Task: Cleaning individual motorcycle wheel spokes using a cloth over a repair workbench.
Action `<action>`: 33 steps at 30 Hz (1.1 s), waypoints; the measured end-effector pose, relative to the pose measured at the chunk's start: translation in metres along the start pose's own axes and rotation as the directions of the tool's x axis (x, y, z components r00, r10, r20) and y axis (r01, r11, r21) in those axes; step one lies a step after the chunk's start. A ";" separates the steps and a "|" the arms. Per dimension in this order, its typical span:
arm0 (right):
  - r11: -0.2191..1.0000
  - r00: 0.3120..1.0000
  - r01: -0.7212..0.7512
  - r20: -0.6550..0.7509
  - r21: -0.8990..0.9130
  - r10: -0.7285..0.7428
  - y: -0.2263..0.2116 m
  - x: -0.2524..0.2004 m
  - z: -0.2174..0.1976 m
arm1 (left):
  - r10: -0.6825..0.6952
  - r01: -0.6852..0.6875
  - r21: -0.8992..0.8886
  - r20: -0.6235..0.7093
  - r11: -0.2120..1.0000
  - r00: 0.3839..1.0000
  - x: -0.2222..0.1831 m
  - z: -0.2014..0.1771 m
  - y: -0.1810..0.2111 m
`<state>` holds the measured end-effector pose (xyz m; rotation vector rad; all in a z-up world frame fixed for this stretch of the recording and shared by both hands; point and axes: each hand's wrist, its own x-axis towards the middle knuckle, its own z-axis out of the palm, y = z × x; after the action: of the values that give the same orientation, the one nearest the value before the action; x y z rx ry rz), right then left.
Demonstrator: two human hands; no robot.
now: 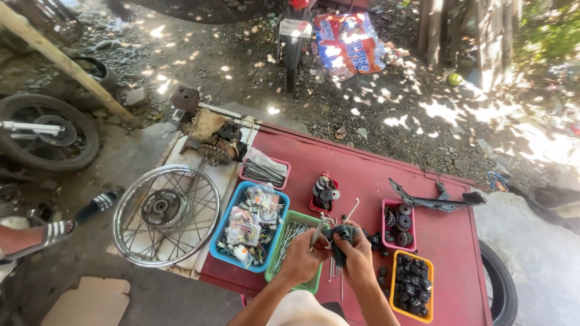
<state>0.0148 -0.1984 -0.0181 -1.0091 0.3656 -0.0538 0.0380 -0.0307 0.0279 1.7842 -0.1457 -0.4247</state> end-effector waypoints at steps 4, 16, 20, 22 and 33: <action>0.996 0.991 0.037 -0.132 0.087 -0.025 -0.007 0.009 0.015 | 0.081 -0.073 -0.079 0.109 0.994 0.991 0.003 -0.020 -0.014; 0.953 0.919 0.294 -0.296 0.078 -0.259 -0.003 -0.022 0.030 | -0.060 0.155 -0.239 0.364 0.958 0.930 0.010 -0.038 -0.040; 0.978 0.961 0.210 -0.182 -0.019 -0.210 0.021 -0.019 0.033 | 0.019 0.041 -0.254 0.230 0.966 0.973 0.018 -0.036 -0.022; 0.985 0.975 0.163 -0.146 -0.059 -0.170 0.029 -0.021 0.036 | 0.059 -0.021 -0.240 0.152 0.970 0.987 0.019 -0.033 -0.016; 0.989 0.988 0.147 -0.050 0.024 -0.146 -0.041 0.024 -0.036 | -0.015 0.010 0.096 0.050 0.995 0.999 -0.004 0.039 -0.021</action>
<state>0.0306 -0.2547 -0.0077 -1.0073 0.3332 -0.2153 0.0180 -0.0596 0.0003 1.8698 -0.1936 -0.4790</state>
